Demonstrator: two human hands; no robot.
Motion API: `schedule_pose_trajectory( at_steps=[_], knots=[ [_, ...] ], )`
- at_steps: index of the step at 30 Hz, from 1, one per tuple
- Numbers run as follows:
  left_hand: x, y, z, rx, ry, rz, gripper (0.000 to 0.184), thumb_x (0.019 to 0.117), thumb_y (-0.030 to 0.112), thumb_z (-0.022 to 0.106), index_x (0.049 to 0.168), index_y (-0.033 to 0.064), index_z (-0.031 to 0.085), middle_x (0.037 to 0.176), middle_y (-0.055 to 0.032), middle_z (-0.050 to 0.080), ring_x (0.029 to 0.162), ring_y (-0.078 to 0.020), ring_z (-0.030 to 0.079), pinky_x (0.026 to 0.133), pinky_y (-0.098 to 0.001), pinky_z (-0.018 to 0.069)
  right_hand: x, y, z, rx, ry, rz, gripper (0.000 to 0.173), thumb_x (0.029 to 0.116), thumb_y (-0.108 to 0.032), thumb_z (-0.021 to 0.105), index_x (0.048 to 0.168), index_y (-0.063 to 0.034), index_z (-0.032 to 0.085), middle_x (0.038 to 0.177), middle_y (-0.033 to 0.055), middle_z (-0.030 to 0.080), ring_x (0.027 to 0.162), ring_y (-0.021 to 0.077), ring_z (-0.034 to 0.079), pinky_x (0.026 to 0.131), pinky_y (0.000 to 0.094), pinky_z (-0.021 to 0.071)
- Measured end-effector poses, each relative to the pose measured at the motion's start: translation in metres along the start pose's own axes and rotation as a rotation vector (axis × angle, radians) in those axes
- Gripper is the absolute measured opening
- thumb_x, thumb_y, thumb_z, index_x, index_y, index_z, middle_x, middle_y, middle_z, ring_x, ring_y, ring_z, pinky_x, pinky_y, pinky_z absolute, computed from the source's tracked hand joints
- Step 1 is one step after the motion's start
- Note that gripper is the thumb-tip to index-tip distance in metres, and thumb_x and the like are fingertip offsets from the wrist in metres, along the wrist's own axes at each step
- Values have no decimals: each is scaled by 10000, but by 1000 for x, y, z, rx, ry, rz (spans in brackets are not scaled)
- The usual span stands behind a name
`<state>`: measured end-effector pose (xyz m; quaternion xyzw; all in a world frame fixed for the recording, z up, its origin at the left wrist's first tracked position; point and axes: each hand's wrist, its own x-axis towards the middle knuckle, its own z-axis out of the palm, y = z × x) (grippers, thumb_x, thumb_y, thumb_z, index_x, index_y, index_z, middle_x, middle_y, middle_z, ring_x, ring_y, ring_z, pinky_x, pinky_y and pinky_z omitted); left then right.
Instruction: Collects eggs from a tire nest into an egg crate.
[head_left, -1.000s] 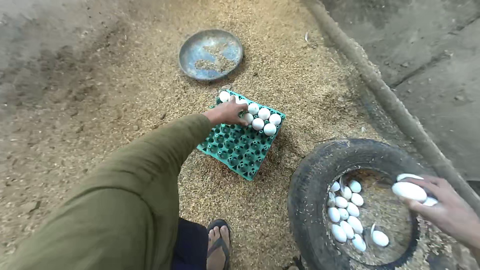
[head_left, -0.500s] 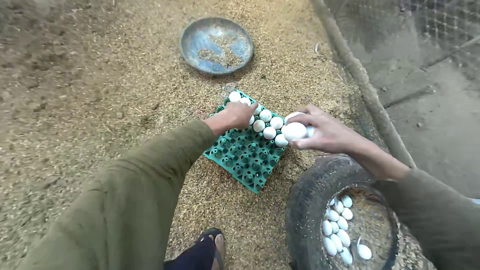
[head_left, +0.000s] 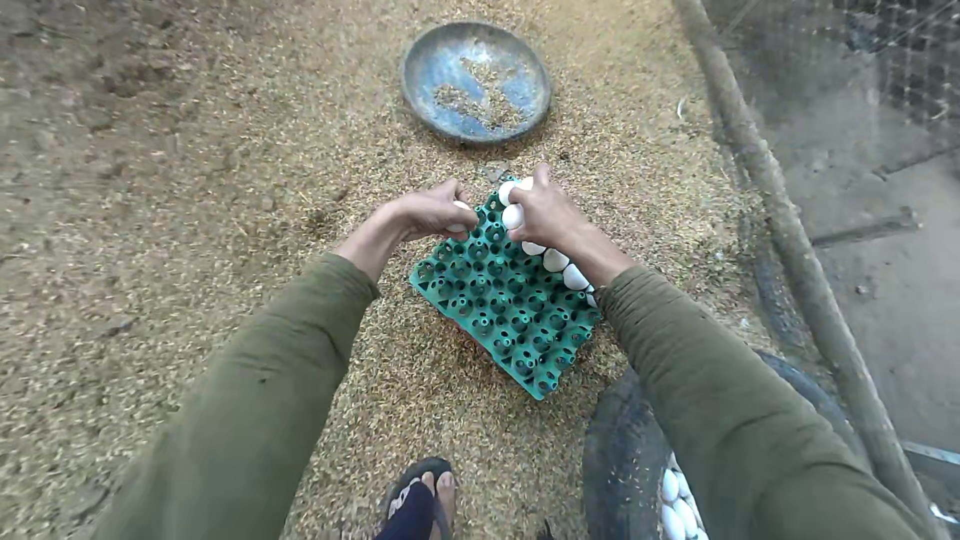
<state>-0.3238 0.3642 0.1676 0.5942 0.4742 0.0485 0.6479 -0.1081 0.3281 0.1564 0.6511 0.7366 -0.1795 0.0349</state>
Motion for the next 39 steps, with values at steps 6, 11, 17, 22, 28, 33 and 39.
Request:
schedule_pose_trajectory(
  at_steps=[6,11,17,22,28,33,39],
  knots=[
    [23,-4,10,108,124,44,607,900,113,752,1357,-49,388,1152,-229,611,947,-274,695,862,-427,595,-3,-12,1,-53,-48,-18,653,717,-323,942,1267,-113,659,1552,347,262,1235,548,511,866,609,570],
    [30,-3,14,471,183,32,550,882,261,800,1354,114,559,1449,-332,407,1233,-487,532,955,-664,479,5,6,-4,151,0,-3,315,897,-248,720,1182,-115,703,1397,304,464,1051,432,651,825,584,575],
    [42,-16,28,676,213,156,545,830,295,850,1288,79,649,1304,-288,556,1168,-456,587,947,-637,502,12,6,-17,220,-46,-2,226,943,-165,643,1152,-127,720,1322,251,545,1126,400,621,886,593,536],
    [38,-22,35,743,238,188,595,832,289,855,1343,83,629,1303,-279,572,1154,-447,612,945,-624,517,27,-6,-12,96,-158,-148,264,936,-118,641,1173,-175,742,1343,235,531,1085,384,642,867,596,548],
    [37,-33,27,668,274,301,519,850,232,843,1269,-5,650,1187,-249,676,1135,-418,648,1011,-607,493,36,-20,-12,-34,-206,-176,402,920,-101,656,1303,-221,657,1423,245,505,1034,441,661,812,654,543],
    [36,-29,23,667,245,231,396,879,236,816,1164,-10,694,1106,-236,701,1073,-409,670,973,-616,502,34,-19,-11,8,-183,-166,548,881,-80,719,1398,-138,547,1449,195,517,1104,427,653,848,650,542],
    [33,-24,20,657,217,189,368,896,215,796,1186,9,699,1099,-227,706,1058,-402,675,961,-617,506,28,-16,-16,47,-145,-167,573,875,-74,722,1410,-84,516,1421,186,551,1159,404,641,898,631,531]
  ],
)
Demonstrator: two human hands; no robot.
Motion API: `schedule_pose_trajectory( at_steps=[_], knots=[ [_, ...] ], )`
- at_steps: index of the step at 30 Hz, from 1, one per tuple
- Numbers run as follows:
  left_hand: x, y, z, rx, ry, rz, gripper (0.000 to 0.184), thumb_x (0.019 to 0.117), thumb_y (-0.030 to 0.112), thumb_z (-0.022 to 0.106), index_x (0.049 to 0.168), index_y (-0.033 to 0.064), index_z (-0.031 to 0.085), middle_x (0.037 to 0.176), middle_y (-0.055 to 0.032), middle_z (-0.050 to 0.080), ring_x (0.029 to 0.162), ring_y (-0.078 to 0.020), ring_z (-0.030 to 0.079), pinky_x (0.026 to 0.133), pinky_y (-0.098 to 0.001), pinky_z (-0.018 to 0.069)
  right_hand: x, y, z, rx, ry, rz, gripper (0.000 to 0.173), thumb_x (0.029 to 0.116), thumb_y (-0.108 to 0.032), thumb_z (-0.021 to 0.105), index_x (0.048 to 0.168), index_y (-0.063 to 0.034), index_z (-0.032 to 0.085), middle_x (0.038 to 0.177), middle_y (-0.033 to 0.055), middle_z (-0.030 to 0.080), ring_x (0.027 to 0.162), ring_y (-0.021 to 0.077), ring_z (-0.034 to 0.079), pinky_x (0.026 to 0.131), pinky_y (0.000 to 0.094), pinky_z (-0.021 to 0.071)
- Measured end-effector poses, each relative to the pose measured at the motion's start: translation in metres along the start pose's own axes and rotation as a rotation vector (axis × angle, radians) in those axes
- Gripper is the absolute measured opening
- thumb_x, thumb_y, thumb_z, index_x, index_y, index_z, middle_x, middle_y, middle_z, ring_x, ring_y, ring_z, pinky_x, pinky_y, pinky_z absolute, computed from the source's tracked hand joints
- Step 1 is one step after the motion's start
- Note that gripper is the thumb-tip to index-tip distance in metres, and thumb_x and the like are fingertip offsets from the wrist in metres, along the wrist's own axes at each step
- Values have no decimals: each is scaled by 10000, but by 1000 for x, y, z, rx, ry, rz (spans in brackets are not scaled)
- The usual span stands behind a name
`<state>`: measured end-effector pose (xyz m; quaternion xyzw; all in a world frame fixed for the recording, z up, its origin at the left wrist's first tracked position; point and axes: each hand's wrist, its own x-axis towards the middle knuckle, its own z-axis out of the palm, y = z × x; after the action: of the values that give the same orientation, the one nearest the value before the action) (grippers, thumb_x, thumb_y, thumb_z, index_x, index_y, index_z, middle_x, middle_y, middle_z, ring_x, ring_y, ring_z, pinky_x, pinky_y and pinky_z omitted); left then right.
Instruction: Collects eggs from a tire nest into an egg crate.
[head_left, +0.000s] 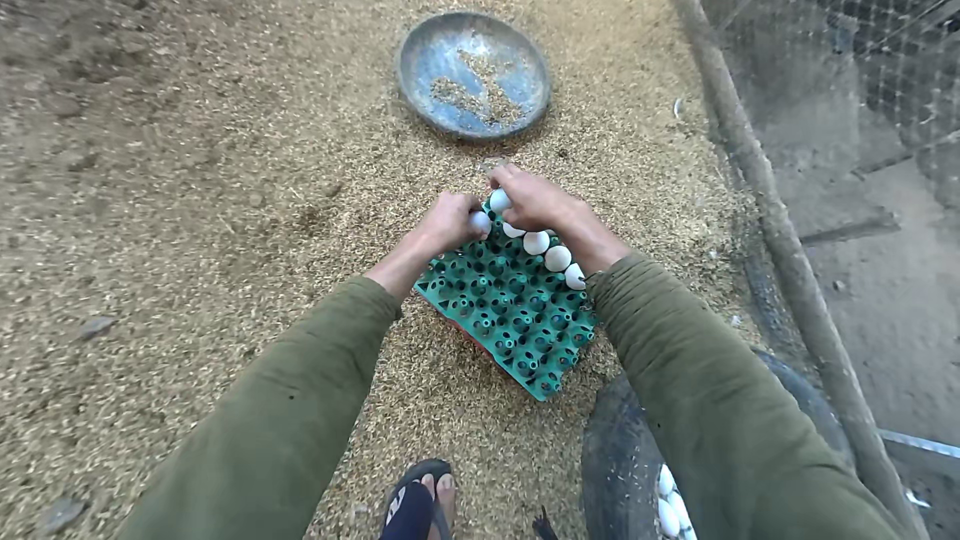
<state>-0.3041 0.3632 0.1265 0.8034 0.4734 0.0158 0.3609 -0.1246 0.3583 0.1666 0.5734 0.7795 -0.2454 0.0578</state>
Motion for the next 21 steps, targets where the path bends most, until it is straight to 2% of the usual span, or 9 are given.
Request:
schedule_pose_trajectory(
  at_steps=[4,7,10,13,14,17,21],
  knots=[
    [2,-3,1,-18,3,-4,369,880,202,809,1170,2,698,1089,-223,710,1051,-399,680,959,-620,508,-6,-12,-2,-110,3,37,597,883,-125,744,1430,-97,505,1371,204,597,1133,432,652,862,654,533],
    [2,-3,-1,-50,24,-12,402,857,197,834,1154,-20,671,1054,-233,704,1020,-406,680,941,-619,513,0,-16,2,-156,9,49,516,892,-114,727,1378,-97,553,1352,204,601,1114,444,651,821,655,534],
    [-1,-4,-4,-82,2,-19,404,867,208,830,1170,-11,679,1081,-213,710,1044,-375,684,970,-594,513,0,-4,7,-41,55,47,472,922,-177,730,1361,-77,588,1353,224,589,1160,433,634,898,643,533],
    [-5,-11,-7,-107,-6,13,381,886,205,813,1189,8,693,1108,-192,715,1057,-343,687,991,-569,512,-19,-1,9,108,61,80,444,918,-316,763,1210,-7,636,1251,252,593,1107,415,632,909,604,527],
    [-8,-13,-8,-101,-10,18,384,892,198,808,1202,8,687,1130,-200,707,1064,-348,684,992,-569,511,-26,-4,12,131,35,87,464,913,-342,775,1203,-4,640,1242,258,589,1098,416,634,912,599,528],
    [-17,-21,-11,-83,-31,-17,432,883,188,816,1237,-7,664,1167,-229,677,1079,-383,660,986,-585,501,-37,-18,32,113,12,76,478,906,-302,787,1259,-18,637,1280,263,568,1077,418,647,907,577,550],
    [-26,-31,-5,-45,-77,-61,451,885,228,818,1229,-17,658,1140,-218,687,1070,-381,665,984,-598,502,-48,-21,39,76,84,55,432,960,-331,725,1262,-33,644,1267,254,594,1067,425,656,883,580,558]
  ],
)
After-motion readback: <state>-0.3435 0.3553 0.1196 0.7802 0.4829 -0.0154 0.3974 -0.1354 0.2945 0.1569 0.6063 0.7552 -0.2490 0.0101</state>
